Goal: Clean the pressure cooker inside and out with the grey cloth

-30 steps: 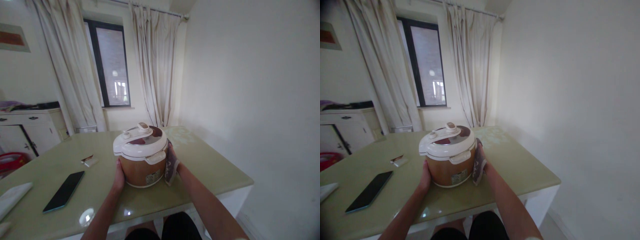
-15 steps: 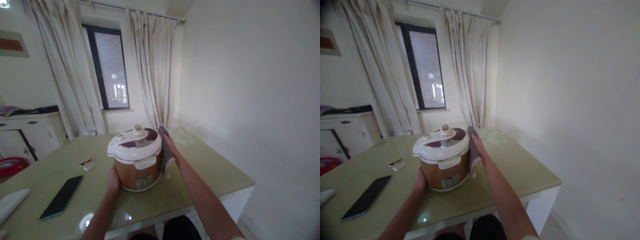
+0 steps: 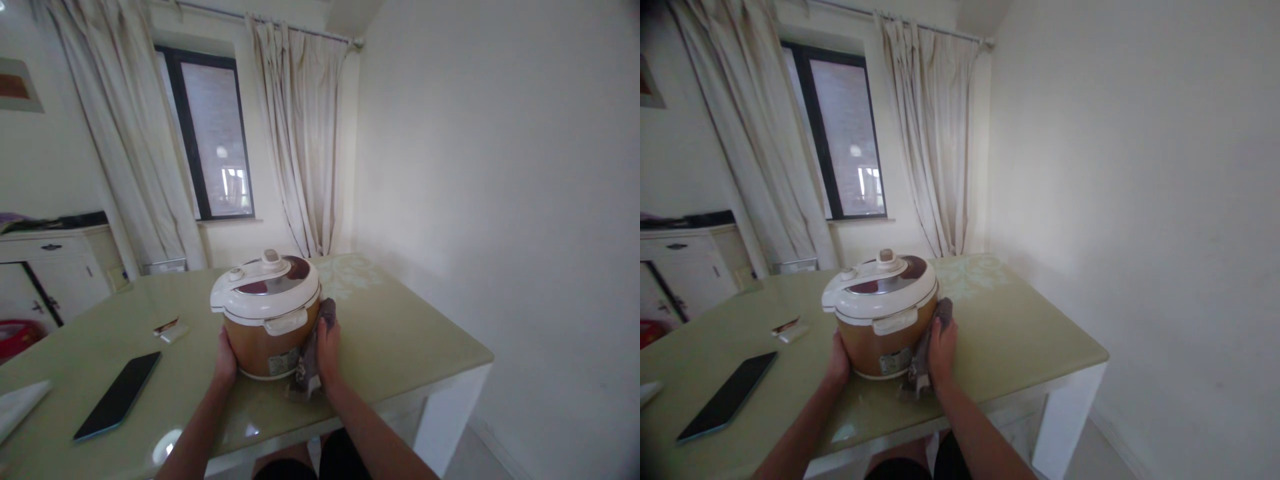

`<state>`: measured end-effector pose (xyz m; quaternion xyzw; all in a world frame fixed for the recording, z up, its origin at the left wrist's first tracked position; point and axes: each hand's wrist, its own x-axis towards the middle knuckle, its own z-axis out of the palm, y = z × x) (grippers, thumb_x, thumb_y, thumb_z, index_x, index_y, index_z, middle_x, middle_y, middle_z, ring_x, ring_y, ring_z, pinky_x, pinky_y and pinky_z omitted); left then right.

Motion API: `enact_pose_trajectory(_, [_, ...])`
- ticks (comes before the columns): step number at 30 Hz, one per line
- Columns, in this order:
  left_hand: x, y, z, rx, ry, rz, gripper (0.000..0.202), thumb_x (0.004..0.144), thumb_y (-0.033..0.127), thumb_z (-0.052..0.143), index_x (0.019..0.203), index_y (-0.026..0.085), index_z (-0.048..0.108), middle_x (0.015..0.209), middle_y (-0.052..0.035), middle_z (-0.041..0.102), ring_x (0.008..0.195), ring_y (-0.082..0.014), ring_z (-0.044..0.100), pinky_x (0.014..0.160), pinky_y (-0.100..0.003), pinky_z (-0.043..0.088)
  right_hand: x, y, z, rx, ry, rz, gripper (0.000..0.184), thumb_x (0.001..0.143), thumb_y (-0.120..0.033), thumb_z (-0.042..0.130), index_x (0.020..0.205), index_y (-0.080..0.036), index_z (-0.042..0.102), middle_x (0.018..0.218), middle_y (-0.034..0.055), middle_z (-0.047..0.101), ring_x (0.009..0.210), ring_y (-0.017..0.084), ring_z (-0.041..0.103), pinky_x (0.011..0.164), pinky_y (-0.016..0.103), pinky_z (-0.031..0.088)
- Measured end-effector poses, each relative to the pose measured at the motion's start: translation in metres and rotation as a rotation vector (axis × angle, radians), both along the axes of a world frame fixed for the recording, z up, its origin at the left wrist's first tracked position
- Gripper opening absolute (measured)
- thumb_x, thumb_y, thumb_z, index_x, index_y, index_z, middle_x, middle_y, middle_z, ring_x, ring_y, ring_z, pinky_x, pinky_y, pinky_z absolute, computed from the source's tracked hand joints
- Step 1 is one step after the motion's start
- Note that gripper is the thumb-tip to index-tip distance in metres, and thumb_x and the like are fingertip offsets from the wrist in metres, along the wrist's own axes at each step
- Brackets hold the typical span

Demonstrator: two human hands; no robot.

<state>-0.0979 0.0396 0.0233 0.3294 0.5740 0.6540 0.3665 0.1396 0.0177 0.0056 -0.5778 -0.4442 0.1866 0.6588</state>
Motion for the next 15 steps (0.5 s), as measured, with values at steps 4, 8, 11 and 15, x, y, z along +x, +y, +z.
enact_pose_trajectory(4, [0.001,-0.003,0.009,-0.051,0.022,0.002,0.057,0.11,0.035,0.022,0.127,0.006,0.069,0.131,-0.0168,0.076,0.134,-0.0241,0.067,0.122,-0.038,0.043,-0.065,-0.065,-0.014,0.139,-0.361,-0.115,0.069,0.105,-0.046,0.049,0.163,-0.01,0.038,0.168,0.0272,0.037,0.158,0.043,0.032,0.122,0.071,0.031])
enact_pose_trajectory(8, [0.012,-0.029,0.008,-0.074,0.112,0.033,0.05,0.104,0.03,0.029,0.105,0.01,0.075,0.105,-0.0209,0.077,0.117,-0.0284,0.074,0.111,-0.046,0.054,-0.109,-0.087,-0.009,0.435,-0.937,0.117,0.062,0.1,-0.023,0.058,0.161,-0.017,0.047,0.168,0.0175,0.045,0.157,0.037,0.036,0.124,0.059,0.036])
enact_pose_trajectory(11, [0.03,-0.058,0.012,0.03,0.39,0.2,0.029,0.093,0.018,0.047,0.092,0.017,0.076,0.113,-0.0236,0.074,0.143,-0.0323,0.058,0.129,-0.053,0.033,-0.138,-0.066,0.016,0.609,-1.278,0.28,0.047,0.104,-0.016,0.053,0.151,-0.013,0.057,0.157,0.0104,0.06,0.145,0.024,0.053,0.123,0.036,0.041])
enact_pose_trajectory(15, [0.034,-0.064,0.037,0.252,0.692,0.352,0.029,0.088,0.011,0.052,0.106,0.016,0.074,0.137,-0.0219,0.067,0.162,-0.034,0.028,0.136,-0.062,0.01,-0.188,-0.027,0.057,0.549,-1.226,0.343,0.044,0.107,-0.012,0.045,0.15,-0.005,0.054,0.158,0.0185,0.057,0.143,0.025,0.055,0.124,0.043,0.041])
